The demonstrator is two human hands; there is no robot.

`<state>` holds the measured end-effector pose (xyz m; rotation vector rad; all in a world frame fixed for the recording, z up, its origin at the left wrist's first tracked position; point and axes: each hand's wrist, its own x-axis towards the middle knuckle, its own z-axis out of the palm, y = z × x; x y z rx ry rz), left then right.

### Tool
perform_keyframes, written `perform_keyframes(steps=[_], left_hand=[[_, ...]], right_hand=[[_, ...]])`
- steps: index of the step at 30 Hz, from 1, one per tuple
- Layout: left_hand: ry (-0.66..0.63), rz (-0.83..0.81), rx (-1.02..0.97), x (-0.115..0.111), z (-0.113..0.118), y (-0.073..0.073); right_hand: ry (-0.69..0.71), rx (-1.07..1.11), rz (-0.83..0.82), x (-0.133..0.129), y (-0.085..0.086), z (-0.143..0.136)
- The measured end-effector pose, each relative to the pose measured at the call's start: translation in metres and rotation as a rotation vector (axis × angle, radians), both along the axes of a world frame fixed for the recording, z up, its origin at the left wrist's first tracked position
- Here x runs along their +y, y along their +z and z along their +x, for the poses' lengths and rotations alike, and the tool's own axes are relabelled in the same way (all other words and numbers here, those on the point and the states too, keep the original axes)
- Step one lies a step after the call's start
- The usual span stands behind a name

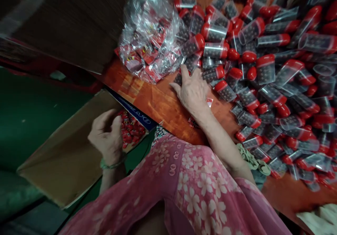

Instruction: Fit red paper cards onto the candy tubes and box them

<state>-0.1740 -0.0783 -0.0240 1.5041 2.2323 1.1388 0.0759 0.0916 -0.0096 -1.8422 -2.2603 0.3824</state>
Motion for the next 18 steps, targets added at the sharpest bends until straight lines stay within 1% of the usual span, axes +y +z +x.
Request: perform_keyframes(steps=[1, 3, 4, 6, 7, 8, 9, 10, 13, 15, 18], left_hand=[[-0.088, 0.068, -0.012, 0.012, 0.020, 0.005], [-0.455, 0.088, -0.098, 0.033, 0.061, 0.012], [-0.649, 0.141, -0.113, 0.042, 0.081, 0.013], [-0.962, 0.197, -0.046, 0.055, 0.114, 0.010], [-1.074, 0.201, 0.023, 0.059, 0.126, 0.007], [-1.149, 0.188, 0.105, 0.061, 0.136, 0.002], [-1.186, 0.170, 0.186, 0.062, 0.143, -0.002], [-1.197, 0.150, 0.259, 0.063, 0.148, -0.006], [-1.221, 0.129, 0.406, 0.062, 0.151, -0.015], [-1.253, 0.156, 0.455, 0.061, 0.150, -0.017], [-1.254, 0.215, 0.463, 0.062, 0.150, -0.022]], right_hand=[[0.007, 0.011, -0.007, 0.000, 0.000, -0.001], [0.015, 0.031, -0.027, 0.001, -0.001, -0.003], [0.009, 0.038, -0.038, 0.002, -0.001, -0.003], [-0.013, 0.039, -0.053, 0.003, -0.003, -0.003], [-0.022, 0.036, -0.050, 0.004, -0.005, -0.003], [-0.024, 0.039, -0.038, 0.004, -0.008, -0.004], [-0.018, 0.050, -0.016, 0.004, -0.012, -0.004], [-0.005, 0.072, 0.013, 0.005, -0.016, -0.004], [0.049, 0.171, 0.074, 0.005, -0.024, -0.005], [0.073, 0.209, 0.064, 0.005, -0.024, -0.007], [0.083, 0.246, 0.008, 0.003, -0.016, -0.006]])
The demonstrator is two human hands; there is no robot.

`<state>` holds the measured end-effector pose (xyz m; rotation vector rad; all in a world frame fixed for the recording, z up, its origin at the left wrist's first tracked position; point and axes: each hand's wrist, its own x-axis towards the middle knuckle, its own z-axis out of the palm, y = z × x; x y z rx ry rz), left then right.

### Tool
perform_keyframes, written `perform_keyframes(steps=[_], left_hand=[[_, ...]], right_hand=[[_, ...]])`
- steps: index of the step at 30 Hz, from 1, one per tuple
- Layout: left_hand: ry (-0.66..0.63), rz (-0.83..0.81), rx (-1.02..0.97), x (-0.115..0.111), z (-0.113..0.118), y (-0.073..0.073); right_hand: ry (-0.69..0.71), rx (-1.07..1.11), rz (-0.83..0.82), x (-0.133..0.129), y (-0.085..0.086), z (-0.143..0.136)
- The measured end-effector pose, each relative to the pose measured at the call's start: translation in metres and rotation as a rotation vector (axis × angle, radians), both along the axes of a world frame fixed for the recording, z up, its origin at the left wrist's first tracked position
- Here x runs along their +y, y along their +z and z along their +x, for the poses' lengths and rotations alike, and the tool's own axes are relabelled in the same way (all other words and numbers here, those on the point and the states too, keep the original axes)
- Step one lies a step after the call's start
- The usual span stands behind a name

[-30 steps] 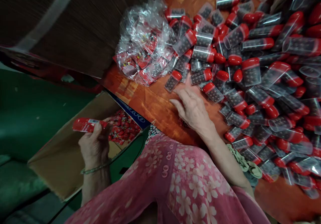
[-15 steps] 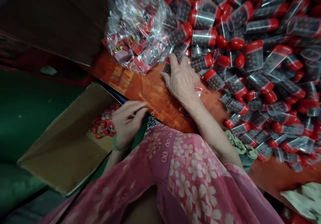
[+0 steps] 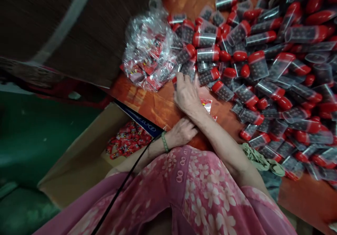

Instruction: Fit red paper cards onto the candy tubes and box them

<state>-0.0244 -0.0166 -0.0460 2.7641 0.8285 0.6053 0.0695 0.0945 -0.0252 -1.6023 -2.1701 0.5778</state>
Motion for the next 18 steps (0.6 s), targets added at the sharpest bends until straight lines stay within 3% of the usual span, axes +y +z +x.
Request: perform_keyframes(steps=[6, 11, 18], left_hand=[[0.049, -0.046, -0.055, 0.000, 0.003, -0.010], [0.140, -0.151, -0.275, 0.004, 0.004, -0.009], [0.162, -0.184, -0.401, 0.010, 0.005, -0.001]], right_hand=[[-0.046, 0.276, -0.079, -0.014, 0.029, 0.036], [-0.111, 0.482, -0.065, -0.051, 0.050, 0.086], [-0.252, 0.548, -0.120, -0.107, 0.043, 0.136]])
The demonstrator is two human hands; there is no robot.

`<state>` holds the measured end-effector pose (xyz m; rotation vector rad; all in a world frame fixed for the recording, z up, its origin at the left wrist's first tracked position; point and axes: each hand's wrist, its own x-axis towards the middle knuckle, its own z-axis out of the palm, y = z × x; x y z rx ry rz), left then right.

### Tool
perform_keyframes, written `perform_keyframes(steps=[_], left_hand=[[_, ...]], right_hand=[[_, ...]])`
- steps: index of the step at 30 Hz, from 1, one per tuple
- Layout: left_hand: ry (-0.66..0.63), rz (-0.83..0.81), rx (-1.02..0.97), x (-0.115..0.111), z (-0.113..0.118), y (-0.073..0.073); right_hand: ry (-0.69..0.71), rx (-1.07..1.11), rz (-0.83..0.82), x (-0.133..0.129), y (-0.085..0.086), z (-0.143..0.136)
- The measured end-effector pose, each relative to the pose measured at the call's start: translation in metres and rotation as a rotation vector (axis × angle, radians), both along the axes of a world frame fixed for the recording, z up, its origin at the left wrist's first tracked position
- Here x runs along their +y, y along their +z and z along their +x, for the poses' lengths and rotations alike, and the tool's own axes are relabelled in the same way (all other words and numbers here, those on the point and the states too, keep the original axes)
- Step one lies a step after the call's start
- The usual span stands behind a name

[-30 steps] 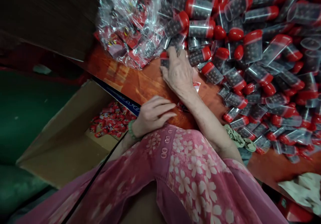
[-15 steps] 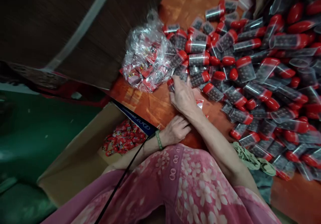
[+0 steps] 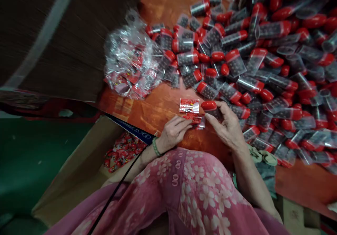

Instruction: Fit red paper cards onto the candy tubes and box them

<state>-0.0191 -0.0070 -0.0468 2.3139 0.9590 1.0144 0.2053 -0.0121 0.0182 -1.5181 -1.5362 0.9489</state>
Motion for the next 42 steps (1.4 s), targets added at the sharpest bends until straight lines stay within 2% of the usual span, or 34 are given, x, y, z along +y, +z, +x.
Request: perform_keyframes(steps=[5, 10, 15, 18, 22, 25, 29, 34, 42], left_hand=[[0.040, -0.001, 0.007, -0.003, 0.002, -0.002], [0.112, 0.075, -0.009, -0.001, 0.005, -0.004], [0.080, -0.046, -0.027, 0.001, 0.003, 0.000], [0.031, -0.138, -0.010, 0.003, -0.001, 0.006], [-0.043, -0.239, 0.027, 0.008, -0.007, 0.015], [-0.054, -0.358, -0.013, 0.011, -0.009, 0.017], [0.040, -0.456, -0.150, 0.012, -0.009, 0.019], [0.092, -0.444, -0.215, 0.012, -0.009, 0.030], [0.097, -0.381, -0.170, 0.013, -0.010, 0.043]], right_hand=[[-0.052, -0.106, -0.013, -0.018, -0.002, 0.013], [0.055, -0.222, 0.029, -0.023, 0.004, 0.004], [0.230, -0.465, 0.005, -0.027, -0.006, -0.012], [0.256, -0.631, -0.055, -0.030, -0.014, -0.013], [0.252, -0.711, -0.058, -0.032, -0.019, -0.011], [0.240, -0.694, -0.052, -0.031, -0.020, -0.009], [0.224, -0.538, -0.036, -0.030, -0.014, -0.003], [0.153, -0.319, 0.054, -0.030, 0.006, 0.003], [0.153, -0.263, 0.071, -0.029, 0.023, -0.002]])
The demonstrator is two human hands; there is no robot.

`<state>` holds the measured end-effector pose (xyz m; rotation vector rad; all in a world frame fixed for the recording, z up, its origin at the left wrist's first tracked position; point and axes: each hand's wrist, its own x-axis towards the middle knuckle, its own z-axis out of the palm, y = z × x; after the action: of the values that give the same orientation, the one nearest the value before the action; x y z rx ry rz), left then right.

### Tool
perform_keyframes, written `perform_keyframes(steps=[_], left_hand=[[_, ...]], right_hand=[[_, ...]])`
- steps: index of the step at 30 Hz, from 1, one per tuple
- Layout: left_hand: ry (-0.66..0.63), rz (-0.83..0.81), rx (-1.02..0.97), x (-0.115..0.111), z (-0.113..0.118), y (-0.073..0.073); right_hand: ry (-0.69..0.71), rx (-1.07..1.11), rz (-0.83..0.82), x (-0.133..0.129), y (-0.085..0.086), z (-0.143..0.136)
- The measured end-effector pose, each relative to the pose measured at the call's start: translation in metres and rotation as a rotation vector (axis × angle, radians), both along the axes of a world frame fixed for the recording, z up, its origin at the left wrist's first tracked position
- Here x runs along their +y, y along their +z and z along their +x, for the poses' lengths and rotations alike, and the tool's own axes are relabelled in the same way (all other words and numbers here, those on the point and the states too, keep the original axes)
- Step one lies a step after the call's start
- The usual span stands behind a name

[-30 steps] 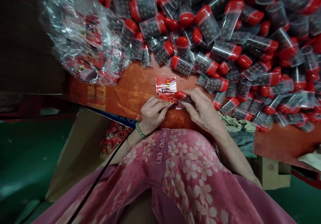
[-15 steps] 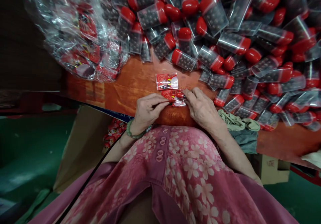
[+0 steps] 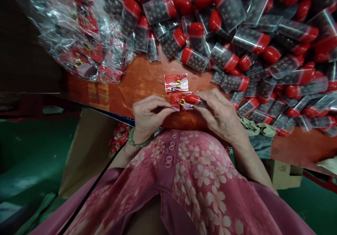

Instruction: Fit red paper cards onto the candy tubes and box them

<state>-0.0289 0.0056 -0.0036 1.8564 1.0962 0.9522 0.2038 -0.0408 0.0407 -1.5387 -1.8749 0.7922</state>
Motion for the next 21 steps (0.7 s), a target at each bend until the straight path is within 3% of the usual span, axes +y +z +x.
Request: perform_keyframes(steps=[7, 14, 21], left_hand=[[-0.060, 0.123, 0.111, -0.002, 0.000, 0.010], [-0.116, 0.199, 0.189, -0.005, 0.002, 0.015], [-0.248, 0.361, 0.515, -0.012, 0.004, 0.017]], right_hand=[[0.119, 0.014, 0.034, -0.004, 0.017, -0.003], [0.248, -0.381, -0.057, -0.008, 0.020, -0.005], [0.379, -0.587, -0.124, -0.006, 0.032, -0.013]])
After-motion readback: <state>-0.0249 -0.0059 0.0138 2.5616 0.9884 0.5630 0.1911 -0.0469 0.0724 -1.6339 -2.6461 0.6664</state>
